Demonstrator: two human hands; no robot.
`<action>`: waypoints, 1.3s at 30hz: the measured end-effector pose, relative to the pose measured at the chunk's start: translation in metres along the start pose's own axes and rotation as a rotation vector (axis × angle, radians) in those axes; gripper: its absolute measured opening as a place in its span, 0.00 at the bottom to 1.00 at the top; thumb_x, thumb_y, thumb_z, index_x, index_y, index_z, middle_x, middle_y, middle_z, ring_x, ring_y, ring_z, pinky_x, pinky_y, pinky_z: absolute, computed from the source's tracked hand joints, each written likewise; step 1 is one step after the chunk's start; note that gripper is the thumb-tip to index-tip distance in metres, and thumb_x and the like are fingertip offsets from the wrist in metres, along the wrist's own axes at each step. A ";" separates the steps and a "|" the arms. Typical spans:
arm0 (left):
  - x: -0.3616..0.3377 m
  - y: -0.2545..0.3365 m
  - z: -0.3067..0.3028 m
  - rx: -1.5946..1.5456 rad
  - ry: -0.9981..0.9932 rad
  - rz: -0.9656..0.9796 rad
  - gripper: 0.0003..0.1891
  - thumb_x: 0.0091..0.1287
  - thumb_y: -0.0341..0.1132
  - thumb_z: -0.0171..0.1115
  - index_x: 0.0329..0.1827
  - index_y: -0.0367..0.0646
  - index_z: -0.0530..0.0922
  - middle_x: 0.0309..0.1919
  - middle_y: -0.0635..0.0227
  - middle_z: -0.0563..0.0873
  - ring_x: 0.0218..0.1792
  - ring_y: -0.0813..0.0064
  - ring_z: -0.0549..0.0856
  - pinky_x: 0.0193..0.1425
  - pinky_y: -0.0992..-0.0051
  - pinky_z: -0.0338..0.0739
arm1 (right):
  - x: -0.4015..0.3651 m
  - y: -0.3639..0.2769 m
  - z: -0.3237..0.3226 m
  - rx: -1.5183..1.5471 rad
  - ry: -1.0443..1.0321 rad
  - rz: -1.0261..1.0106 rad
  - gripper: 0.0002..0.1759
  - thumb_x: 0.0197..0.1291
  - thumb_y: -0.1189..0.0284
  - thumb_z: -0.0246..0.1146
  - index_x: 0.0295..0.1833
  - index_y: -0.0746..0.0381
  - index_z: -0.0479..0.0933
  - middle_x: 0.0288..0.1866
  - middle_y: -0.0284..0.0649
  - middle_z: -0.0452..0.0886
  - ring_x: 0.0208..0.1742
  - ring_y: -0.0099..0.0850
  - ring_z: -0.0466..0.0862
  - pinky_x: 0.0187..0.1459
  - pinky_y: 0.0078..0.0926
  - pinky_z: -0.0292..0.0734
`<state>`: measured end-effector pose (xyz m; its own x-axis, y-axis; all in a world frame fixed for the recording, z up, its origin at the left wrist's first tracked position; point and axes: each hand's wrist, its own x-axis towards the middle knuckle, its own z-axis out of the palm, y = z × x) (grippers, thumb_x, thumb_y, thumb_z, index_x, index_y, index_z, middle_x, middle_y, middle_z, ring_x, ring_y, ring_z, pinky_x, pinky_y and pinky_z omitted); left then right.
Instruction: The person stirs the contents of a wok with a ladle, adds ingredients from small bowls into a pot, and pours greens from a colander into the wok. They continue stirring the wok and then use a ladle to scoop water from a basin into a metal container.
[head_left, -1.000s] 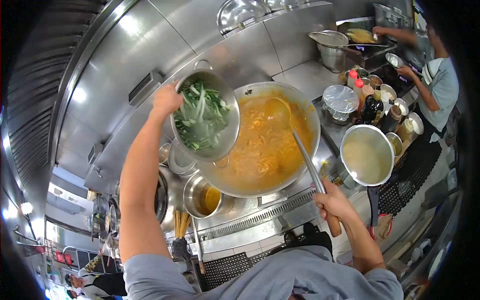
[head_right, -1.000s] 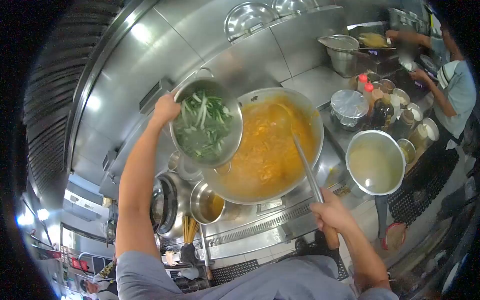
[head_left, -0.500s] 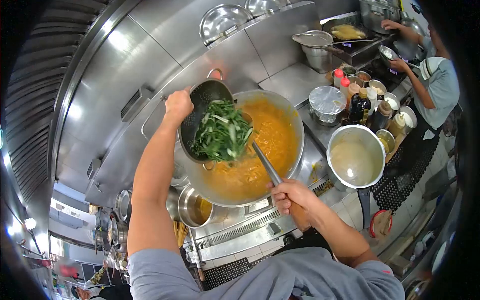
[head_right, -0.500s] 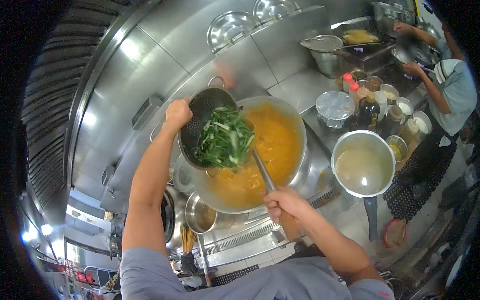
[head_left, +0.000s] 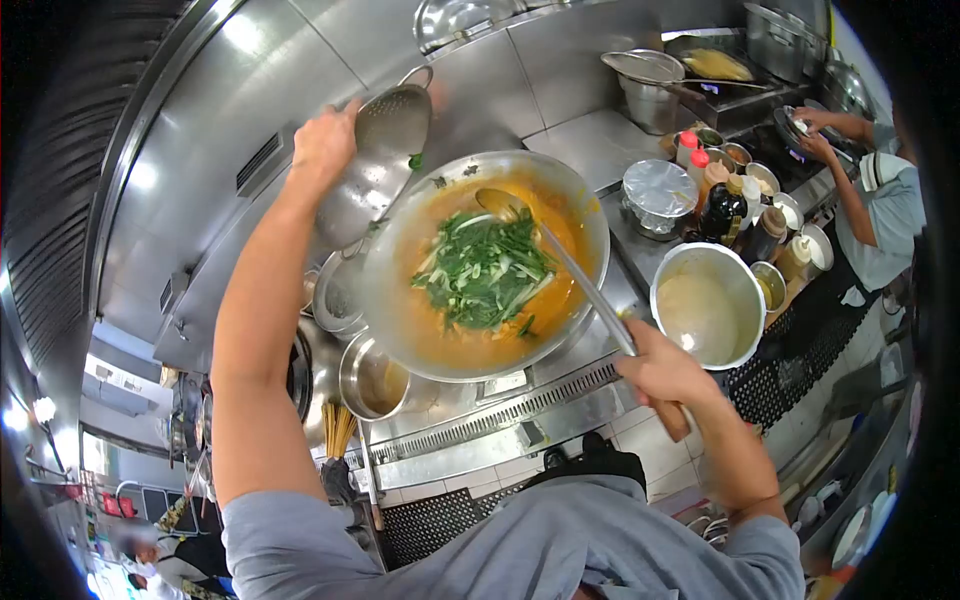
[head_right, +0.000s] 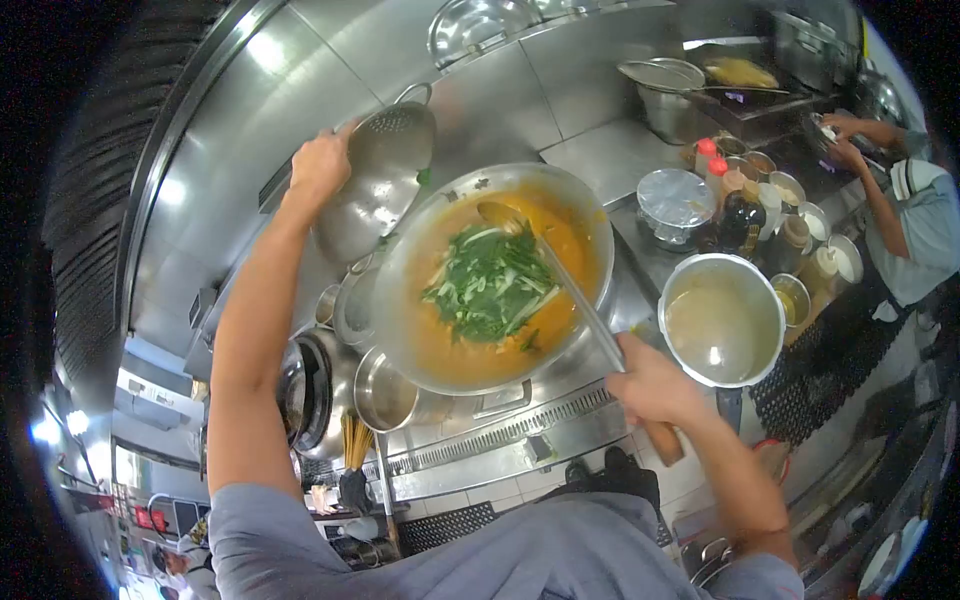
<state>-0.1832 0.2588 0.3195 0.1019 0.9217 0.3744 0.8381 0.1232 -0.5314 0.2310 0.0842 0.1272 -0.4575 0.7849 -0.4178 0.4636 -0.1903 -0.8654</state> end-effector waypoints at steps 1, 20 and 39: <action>-0.004 -0.006 -0.005 -0.001 0.014 0.003 0.26 0.68 0.30 0.51 0.71 0.56 0.71 0.49 0.49 0.83 0.46 0.45 0.87 0.49 0.52 0.84 | -0.009 -0.006 -0.006 -0.043 0.018 -0.007 0.25 0.57 0.73 0.57 0.60 0.73 0.67 0.28 0.48 0.78 0.20 0.33 0.81 0.24 0.34 0.77; -0.092 0.001 -0.038 -0.111 0.156 -0.075 0.37 0.61 0.27 0.55 0.75 0.69 0.65 0.64 0.61 0.79 0.48 0.49 0.86 0.54 0.53 0.82 | 0.013 0.014 -0.007 -0.212 0.058 -0.079 0.30 0.58 0.72 0.56 0.67 0.71 0.65 0.26 0.54 0.81 0.21 0.40 0.83 0.28 0.40 0.79; -0.345 -0.168 -0.045 -0.769 0.668 -0.870 0.22 0.62 0.33 0.55 0.60 0.36 0.78 0.42 0.50 0.89 0.44 0.57 0.88 0.52 0.64 0.80 | 0.014 0.028 0.022 -1.046 0.072 -0.137 0.25 0.57 0.78 0.56 0.61 0.69 0.66 0.42 0.62 0.83 0.43 0.60 0.84 0.47 0.54 0.77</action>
<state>-0.3347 -0.0960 0.3139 -0.5592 0.2678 0.7846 0.8280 0.1341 0.5444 0.2211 0.0769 0.0914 -0.5256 0.8006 -0.2878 0.8499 0.4788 -0.2201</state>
